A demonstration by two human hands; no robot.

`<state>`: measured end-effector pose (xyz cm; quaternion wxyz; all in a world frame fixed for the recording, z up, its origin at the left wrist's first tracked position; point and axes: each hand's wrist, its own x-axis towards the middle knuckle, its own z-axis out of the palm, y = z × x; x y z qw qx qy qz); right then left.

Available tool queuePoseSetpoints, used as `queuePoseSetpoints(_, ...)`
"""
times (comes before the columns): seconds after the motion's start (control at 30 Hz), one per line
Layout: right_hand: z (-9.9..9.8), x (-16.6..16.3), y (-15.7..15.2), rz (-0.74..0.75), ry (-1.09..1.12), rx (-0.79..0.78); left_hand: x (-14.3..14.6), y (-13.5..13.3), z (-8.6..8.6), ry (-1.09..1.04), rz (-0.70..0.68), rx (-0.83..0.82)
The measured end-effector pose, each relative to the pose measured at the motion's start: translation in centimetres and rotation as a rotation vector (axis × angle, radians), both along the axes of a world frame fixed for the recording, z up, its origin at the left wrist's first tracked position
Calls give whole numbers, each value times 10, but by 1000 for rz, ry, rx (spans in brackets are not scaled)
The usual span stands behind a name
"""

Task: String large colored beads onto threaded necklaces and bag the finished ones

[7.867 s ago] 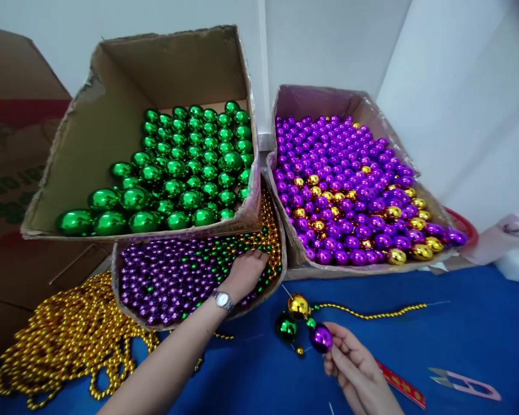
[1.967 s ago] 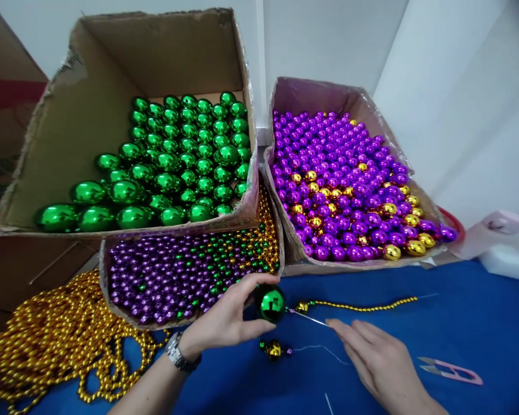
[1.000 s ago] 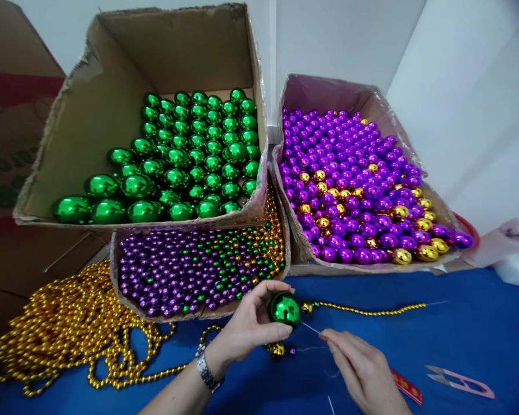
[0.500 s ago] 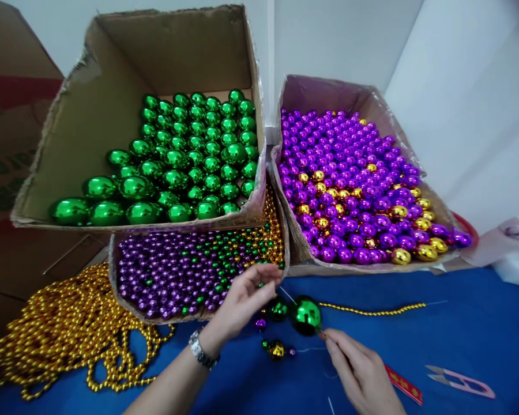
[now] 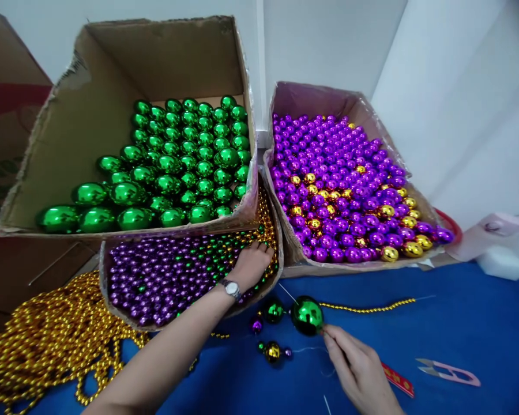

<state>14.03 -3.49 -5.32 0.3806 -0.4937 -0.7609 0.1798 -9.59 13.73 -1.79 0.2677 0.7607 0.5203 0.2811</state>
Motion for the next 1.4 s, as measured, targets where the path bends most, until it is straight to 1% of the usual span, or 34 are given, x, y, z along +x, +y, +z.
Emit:
queuePoseSetpoints(0.1, 2, 2, -2, -11, 12, -28, 3, -10, 6, -112, 8, -49)
queuePoseSetpoints(0.2, 4, 3, -2, -27, 34, -57, 5, -31, 13, -246, 5, -125)
queuePoseSetpoints(0.27, 4, 3, -1, -38, 50, -63, 7, -47, 16, -442, -3, -253)
queuePoseSetpoints(0.37, 2, 2, 1, -40, 52, -58, 9, -65, 21, -886, 2, -542)
queuePoseSetpoints(0.4, 1, 1, 1, -38, 47, -54, 10, -68, 23, -998, 12, -615)
queuePoseSetpoints(0.47, -1, 0, 1, -33, 40, -51, 12, -73, 24, -1100, 35, -678)
queuePoseSetpoints(0.53, -3, -1, 1, -30, 37, -52, 13, -75, 24, -1127, 54, -699)
queuePoseSetpoints(0.63, -5, 0, 0, -32, 20, -58, 13, -76, 24, -1116, 53, -705)
queuePoseSetpoints(0.73, -8, 3, 0, -36, -22, -40, 13, -78, 26, -1063, 38, -684)
queuePoseSetpoints(0.83, -13, 5, 1, -49, -73, 12, 13, -81, 29, -933, 33, -588)
queuePoseSetpoints(0.9, -18, 4, 3, -56, -92, 5, 15, -85, 28, -818, 16, -509)
queuePoseSetpoints(0.97, -25, 1, 4, -62, -93, -79, 18, -90, 21, -726, -22, -467)
queuePoseSetpoints(1.07, -38, -3, 4, -56, -115, -203, 27, -98, 5, -604, -80, -431)
queuePoseSetpoints(1.13, -45, 0, 4, -44, -151, -215, 32, -103, -3, -519, -102, -369)
queuePoseSetpoints(1.17, -46, 3, 3, -43, -165, -212, 34, -105, -5, -484, -106, -330)
queuePoseSetpoints(1.2, -46, 7, 3, -47, -175, -209, 36, -107, -3, -452, -111, -289)
queuePoseSetpoints(1.27, -38, 16, 4, -61, -189, -204, 41, -107, 7, -391, -136, -209)
queuePoseSetpoints(1.33, -22, 20, 6, -79, -165, -177, 47, -107, 24, -351, -179, -137)
queuePoseSetpoints(1.4, -5, 18, 9, -66, -93, -135, 54, -106, 43, -354, -225, -82)
